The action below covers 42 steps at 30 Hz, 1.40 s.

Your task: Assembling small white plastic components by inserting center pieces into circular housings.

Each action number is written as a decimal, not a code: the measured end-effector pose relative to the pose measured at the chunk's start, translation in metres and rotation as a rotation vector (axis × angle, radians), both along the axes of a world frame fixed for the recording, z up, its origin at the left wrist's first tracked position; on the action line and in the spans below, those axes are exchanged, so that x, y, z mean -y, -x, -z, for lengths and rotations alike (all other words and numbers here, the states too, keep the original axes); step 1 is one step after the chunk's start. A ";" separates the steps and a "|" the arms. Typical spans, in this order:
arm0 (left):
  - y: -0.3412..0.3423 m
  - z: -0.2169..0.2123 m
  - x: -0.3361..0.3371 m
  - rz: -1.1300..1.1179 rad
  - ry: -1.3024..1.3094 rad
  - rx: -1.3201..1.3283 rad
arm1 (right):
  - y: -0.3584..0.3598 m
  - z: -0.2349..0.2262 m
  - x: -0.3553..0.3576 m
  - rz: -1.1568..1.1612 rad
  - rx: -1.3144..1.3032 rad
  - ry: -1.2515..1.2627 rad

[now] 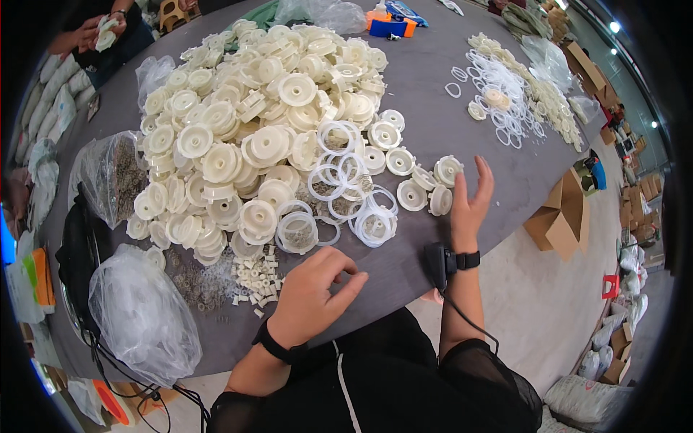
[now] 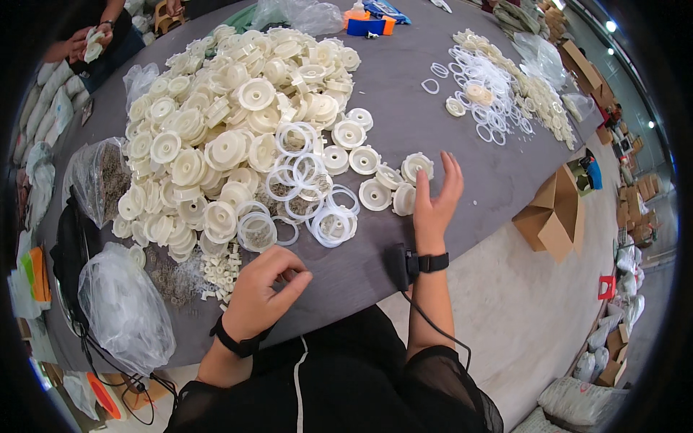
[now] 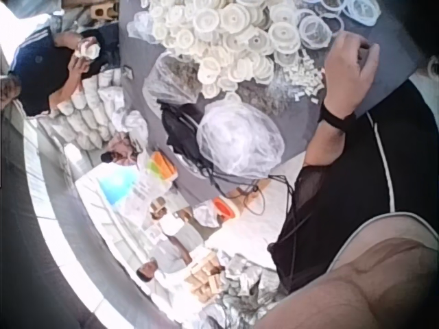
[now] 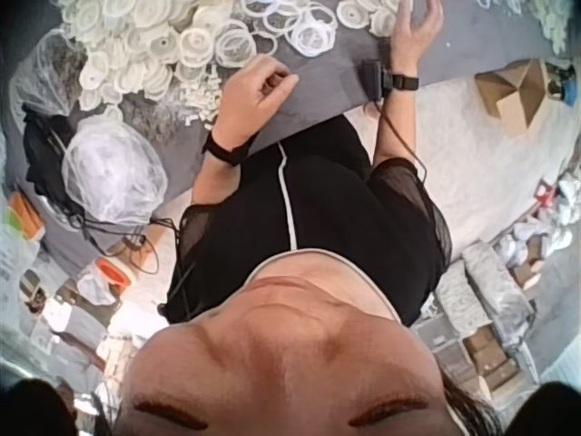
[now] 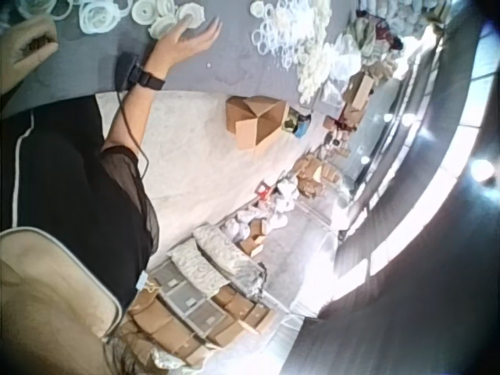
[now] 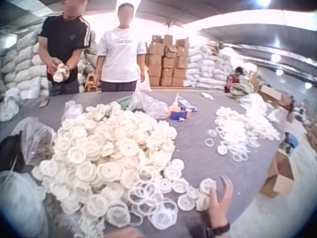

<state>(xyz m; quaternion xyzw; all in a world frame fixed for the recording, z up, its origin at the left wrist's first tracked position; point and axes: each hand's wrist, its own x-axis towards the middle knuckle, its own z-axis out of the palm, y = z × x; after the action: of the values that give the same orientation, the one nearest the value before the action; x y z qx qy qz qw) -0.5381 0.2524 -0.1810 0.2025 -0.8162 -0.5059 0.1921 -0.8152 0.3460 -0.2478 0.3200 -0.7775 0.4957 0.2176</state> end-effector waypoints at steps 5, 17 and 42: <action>0.000 0.004 0.000 0.066 0.078 0.063 | -0.075 -0.023 -0.005 -0.619 -0.164 -0.285; 0.000 0.010 0.003 0.015 0.116 0.060 | -0.104 -0.026 0.012 -0.729 0.350 -0.223; -0.006 0.022 0.020 -0.406 -0.036 -0.061 | -0.150 -0.029 0.034 -0.662 0.101 -0.266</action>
<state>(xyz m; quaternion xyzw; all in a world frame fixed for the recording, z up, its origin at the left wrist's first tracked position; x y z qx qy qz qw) -0.5321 0.2319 -0.2026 0.3506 -0.7434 -0.4771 0.3112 -0.6652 0.3116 -0.2184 0.5549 -0.6993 0.4491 -0.0369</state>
